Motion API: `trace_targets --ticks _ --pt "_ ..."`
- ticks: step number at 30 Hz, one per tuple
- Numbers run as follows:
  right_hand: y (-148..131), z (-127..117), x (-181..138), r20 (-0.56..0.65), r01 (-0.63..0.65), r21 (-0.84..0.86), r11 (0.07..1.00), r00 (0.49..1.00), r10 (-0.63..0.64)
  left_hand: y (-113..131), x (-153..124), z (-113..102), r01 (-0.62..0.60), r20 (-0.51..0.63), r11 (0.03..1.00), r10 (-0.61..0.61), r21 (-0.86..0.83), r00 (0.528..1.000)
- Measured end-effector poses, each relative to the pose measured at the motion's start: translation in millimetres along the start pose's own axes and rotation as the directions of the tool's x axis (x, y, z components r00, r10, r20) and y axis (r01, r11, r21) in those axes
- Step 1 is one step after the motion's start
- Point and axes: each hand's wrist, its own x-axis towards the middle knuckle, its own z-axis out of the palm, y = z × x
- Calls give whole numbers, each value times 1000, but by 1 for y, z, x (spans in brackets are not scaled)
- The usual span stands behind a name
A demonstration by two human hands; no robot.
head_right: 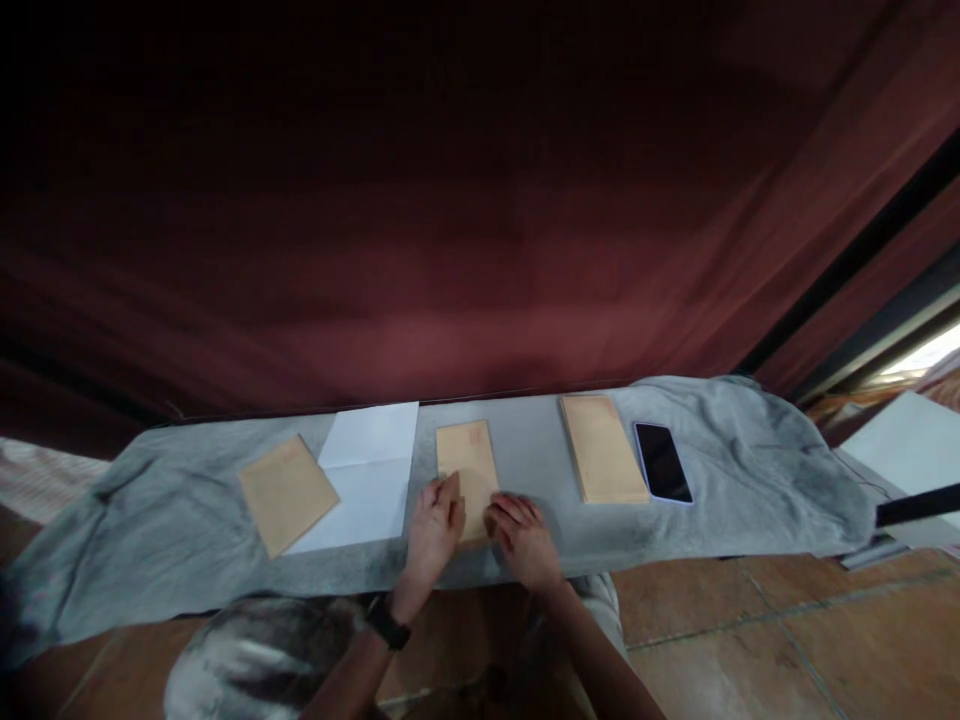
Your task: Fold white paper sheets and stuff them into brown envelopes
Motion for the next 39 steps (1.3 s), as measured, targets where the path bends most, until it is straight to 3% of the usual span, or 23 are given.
trace_targets --ticks 4,10,15,20,27,39 --pt "-2 0 0 -10 -14 -7 1000 1000 14 12 35 18 -289 10 953 290 89 957" --pt "-5 -6 3 19 17 -10 1000 1000 -17 10 98 35 -355 200 920 321 167 926" --pt "-6 -7 4 27 12 3 1000 1000 -12 7 114 40 -366 193 926 344 94 919" --pt "-6 -7 3 43 -5 14 1000 999 5 1 101 39 -407 195 913 405 -30 893" --pt "-4 -1 0 5 -35 29 999 999 35 2 64 31 -491 208 871 485 -24 850" --pt "13 6 5 -90 -138 159 978 984 154 8 11 12 -519 223 850 524 -85 822"
